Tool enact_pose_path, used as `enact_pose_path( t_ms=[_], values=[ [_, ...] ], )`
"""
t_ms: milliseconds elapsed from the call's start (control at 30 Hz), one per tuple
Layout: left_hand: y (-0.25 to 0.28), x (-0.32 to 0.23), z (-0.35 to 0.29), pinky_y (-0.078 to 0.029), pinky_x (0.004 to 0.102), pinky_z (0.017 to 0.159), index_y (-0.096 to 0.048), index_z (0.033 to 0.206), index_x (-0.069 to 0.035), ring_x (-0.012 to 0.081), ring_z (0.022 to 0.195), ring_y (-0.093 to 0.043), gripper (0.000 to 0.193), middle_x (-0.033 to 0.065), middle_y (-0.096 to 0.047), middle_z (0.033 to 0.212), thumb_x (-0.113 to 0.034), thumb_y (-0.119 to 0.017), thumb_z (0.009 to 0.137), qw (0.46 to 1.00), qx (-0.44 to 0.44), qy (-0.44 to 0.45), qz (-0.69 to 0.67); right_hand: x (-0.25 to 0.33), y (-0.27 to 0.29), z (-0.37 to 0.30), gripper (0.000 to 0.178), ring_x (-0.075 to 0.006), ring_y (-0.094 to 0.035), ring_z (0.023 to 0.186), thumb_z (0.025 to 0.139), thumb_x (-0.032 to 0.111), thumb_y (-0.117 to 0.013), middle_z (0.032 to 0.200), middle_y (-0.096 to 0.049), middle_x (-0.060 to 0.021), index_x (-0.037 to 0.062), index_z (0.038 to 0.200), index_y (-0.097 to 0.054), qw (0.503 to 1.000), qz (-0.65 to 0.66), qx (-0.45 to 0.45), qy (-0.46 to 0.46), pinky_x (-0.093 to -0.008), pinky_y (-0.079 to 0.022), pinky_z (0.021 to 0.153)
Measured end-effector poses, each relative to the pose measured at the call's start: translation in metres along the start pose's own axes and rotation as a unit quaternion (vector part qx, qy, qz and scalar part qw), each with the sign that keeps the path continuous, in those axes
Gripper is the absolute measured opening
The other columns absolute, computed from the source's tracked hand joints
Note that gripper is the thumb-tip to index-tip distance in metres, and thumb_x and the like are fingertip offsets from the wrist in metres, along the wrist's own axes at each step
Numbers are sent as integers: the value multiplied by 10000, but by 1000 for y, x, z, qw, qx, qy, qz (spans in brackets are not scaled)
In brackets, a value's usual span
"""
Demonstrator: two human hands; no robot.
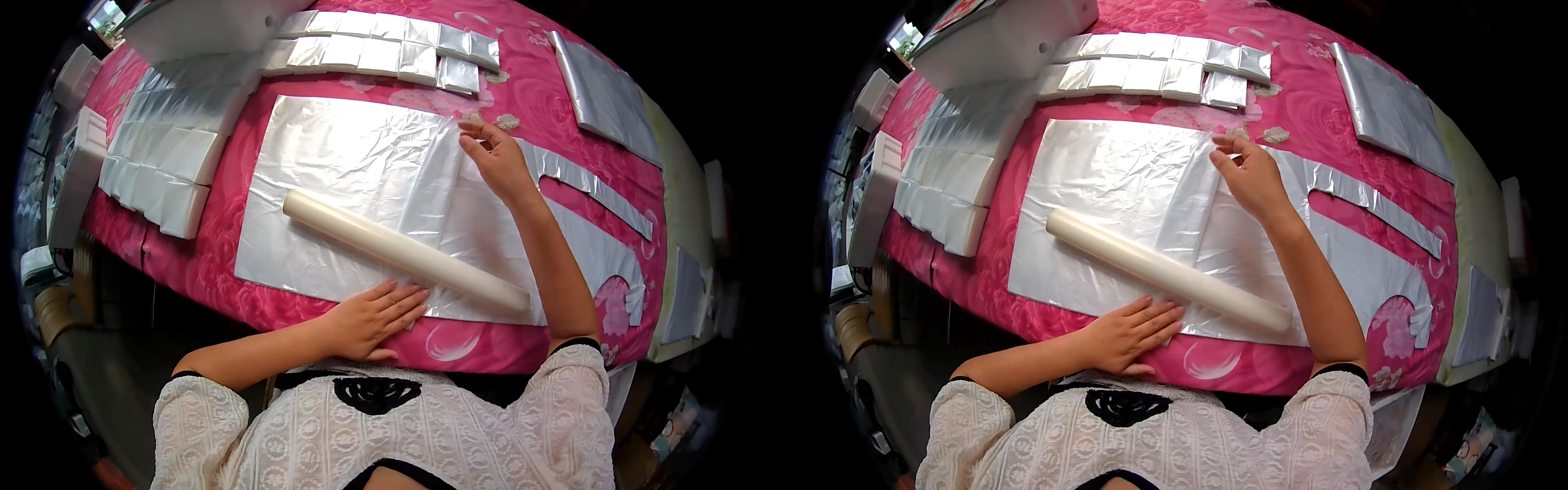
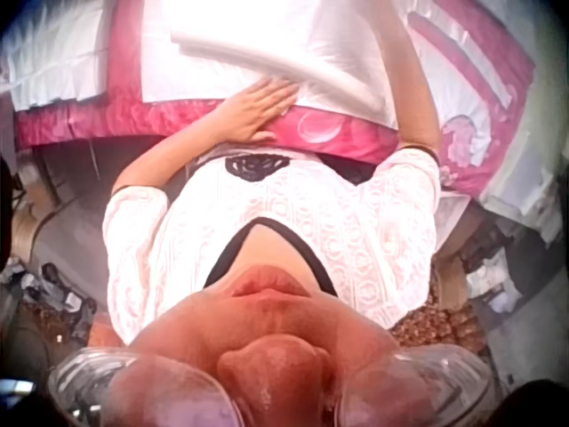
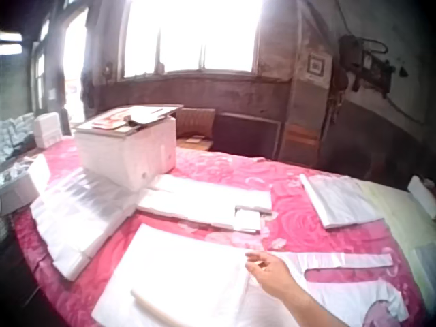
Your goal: The person wraps small rectangular items in clear plastic film on a pink table. They unroll the film, place an item on it, fold the film around the item, and set the wrapped package aside. The process is repeated for multiple items.
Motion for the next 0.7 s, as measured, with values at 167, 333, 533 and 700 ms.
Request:
enact_pose_path(
  t_ms=[167,333,533,700],
  values=[
    [-8,-13,-2,-176,453,1104,-287,1387,12,289,1372,-221,801,180,-256,1463,-542,-450,831,999,28,36,23,64,-64,-145,367,-257,-563,927,788,103,-647,1049,-603,-89,85,1152,-601,947,-232,138,176,-352,-463,797],
    [-6,-17,-3,-161,455,1106,-288,1390,1,287,1373,-220,820,171,-248,1470,-567,-457,824,998,27,48,19,36,-33,-147,494,-282,-547,936,725,95,-660,1092,-574,-85,124,1209,-565,935,-307,59,170,-376,-466,803],
    [-3,-18,-5,-124,447,1117,-266,1396,7,285,1387,-181,836,172,-215,1482,-561,-473,818,1000,2,8,-8,-35,104,-111,516,-297,-539,970,782,108,-638,1148,-577,-92,130,1283,-517,901,-400,-169,9,-376,-447,852],
    [9,0,-1,-139,453,1110,-248,1400,15,285,1384,-187,825,173,-214,1482,-529,-481,825,997,-25,74,-1,0,66,-126,518,-292,-540,989,744,63,-660,1155,-585,-90,110,1246,-542,950,-279,-78,117,-371,-439,863]
  ],
)
Point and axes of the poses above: each hand's wrist, its own z-axis towards the middle knuckle, its own y-axis out of the back of the hand, x = y × z, the point moved 9 cm from there along z, towards the middle knuckle
